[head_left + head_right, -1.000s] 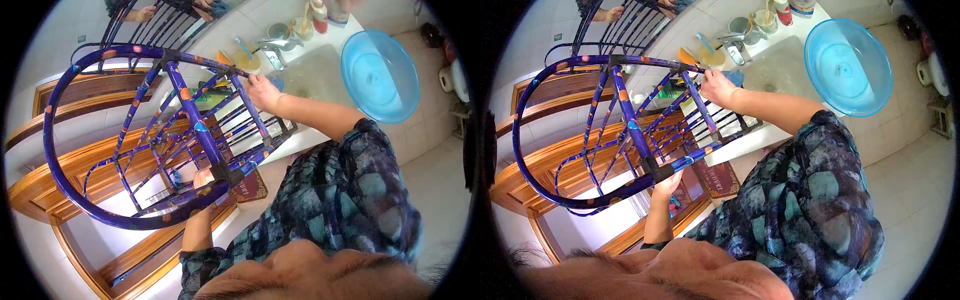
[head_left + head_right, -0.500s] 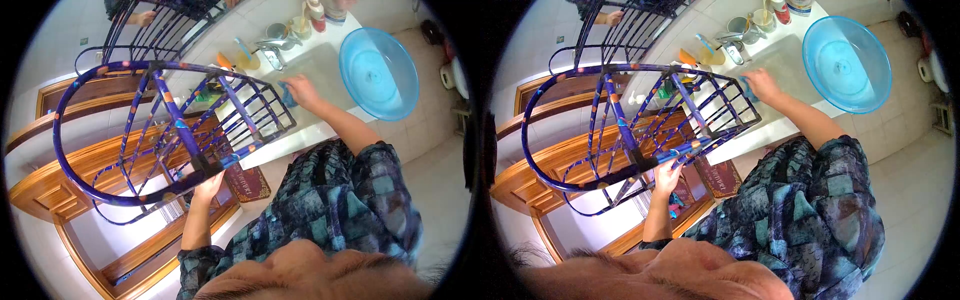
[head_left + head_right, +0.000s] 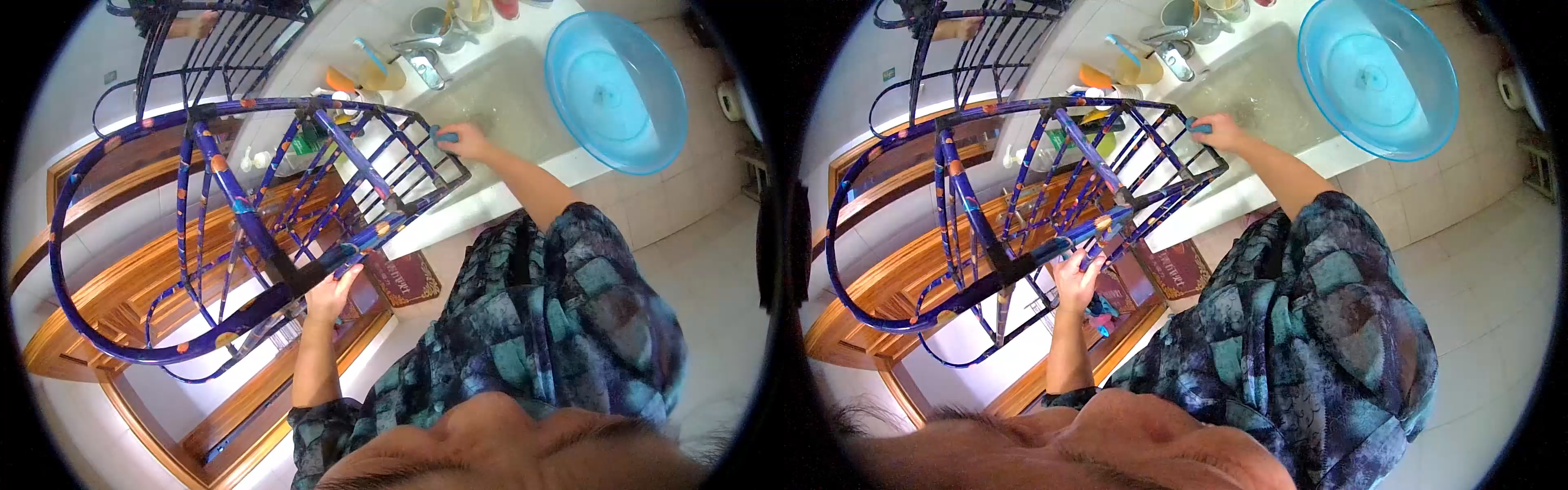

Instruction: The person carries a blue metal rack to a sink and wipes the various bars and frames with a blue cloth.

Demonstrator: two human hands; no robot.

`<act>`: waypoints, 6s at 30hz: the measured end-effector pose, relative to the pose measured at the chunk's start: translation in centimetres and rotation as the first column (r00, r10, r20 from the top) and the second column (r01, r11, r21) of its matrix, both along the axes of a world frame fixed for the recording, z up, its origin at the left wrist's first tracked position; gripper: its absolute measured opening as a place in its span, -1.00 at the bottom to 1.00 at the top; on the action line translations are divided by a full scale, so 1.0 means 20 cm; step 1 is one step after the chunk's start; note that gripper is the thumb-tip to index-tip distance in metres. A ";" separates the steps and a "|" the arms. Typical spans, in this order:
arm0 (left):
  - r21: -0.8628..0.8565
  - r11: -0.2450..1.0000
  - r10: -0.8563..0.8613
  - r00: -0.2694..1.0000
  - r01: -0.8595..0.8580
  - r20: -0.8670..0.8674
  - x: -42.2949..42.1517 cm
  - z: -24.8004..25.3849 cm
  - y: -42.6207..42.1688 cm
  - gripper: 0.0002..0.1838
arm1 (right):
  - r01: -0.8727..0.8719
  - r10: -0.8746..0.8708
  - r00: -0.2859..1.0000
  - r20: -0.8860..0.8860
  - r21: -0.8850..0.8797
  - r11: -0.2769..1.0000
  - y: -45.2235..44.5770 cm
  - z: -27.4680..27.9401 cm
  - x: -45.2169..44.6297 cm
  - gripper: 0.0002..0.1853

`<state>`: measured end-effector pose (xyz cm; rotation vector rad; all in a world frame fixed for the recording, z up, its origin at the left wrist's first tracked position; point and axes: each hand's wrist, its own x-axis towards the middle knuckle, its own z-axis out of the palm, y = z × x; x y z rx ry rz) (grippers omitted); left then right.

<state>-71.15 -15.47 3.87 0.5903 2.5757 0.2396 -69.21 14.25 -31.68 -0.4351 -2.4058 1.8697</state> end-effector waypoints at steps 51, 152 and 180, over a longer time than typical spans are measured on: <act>0.166 0.984 0.050 0.996 -0.061 0.071 0.02 -0.02 0.23 -0.66 | 0.337 -0.305 0.941 0.144 -0.406 0.849 -0.22 0.16 0.54 -0.38; 0.205 0.967 -0.137 0.988 0.150 -0.076 0.09 -0.11 0.41 -0.69 | 0.027 0.039 0.973 -0.229 0.278 0.960 -0.80 0.20 0.10 -0.64; 0.190 0.969 -0.142 0.985 0.158 -0.097 0.15 -0.06 0.53 -0.62 | -0.154 0.484 0.853 -0.194 0.793 0.589 -0.33 0.18 -0.36 -0.58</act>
